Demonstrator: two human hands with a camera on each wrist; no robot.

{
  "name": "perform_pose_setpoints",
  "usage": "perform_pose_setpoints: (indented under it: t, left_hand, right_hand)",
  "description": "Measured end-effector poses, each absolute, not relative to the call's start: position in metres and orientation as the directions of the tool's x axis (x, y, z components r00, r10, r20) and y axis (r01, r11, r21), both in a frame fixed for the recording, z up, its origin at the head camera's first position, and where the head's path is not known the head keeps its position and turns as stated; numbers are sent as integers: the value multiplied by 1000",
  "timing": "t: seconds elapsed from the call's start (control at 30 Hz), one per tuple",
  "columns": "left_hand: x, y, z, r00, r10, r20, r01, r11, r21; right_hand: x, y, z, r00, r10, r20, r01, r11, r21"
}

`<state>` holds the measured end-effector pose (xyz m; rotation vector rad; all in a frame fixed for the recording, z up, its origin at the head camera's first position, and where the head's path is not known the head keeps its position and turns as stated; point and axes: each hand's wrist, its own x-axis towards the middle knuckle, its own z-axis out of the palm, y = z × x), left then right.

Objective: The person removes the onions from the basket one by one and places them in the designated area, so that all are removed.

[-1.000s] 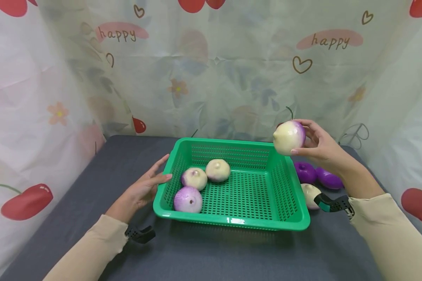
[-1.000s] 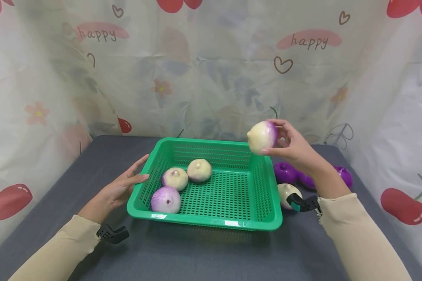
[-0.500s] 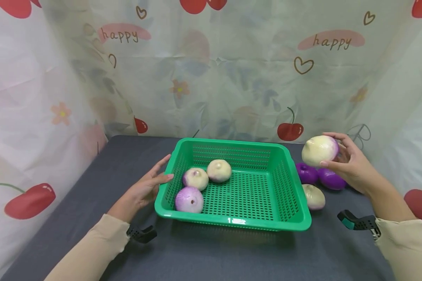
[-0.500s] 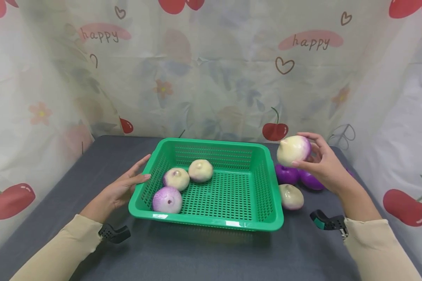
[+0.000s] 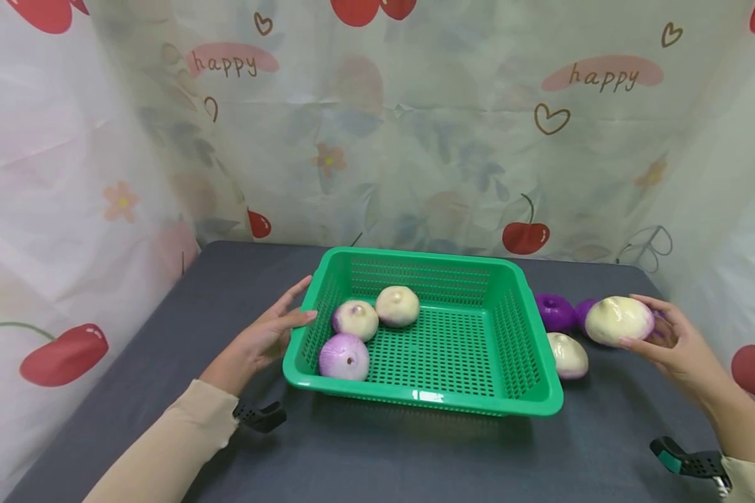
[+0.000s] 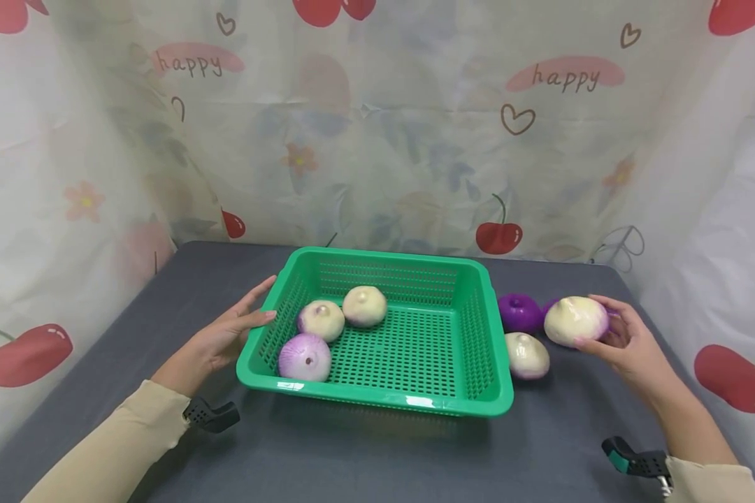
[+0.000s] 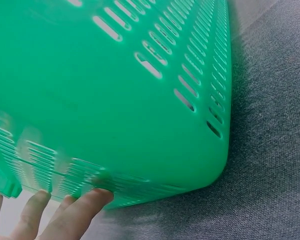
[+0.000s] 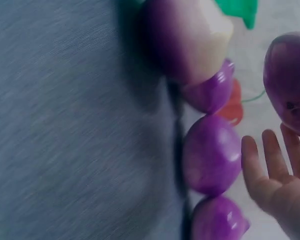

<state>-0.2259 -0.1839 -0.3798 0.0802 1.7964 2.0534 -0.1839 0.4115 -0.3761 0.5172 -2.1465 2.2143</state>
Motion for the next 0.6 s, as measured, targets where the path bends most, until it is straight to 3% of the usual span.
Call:
perform_pose_setpoints:
  t: [0.27,0.47,0.6]
  left_hand:
    - [-226,-185,-380,-913,343,-219,-267,-97,959]
    - [-225,-185,-378,-911,348,-220,-268,-98,958]
    - [-224,-184,-377,-912,342,-225,-273,-97,957]
  right_hand:
    - [-173,431,-397,-989,-126,73,-91,149,-985]
    - [-169,432,-407,-1000,-4,-26,20,520,-854]
    - [-169,434,-412,-995,16,-96,88,575,-814]
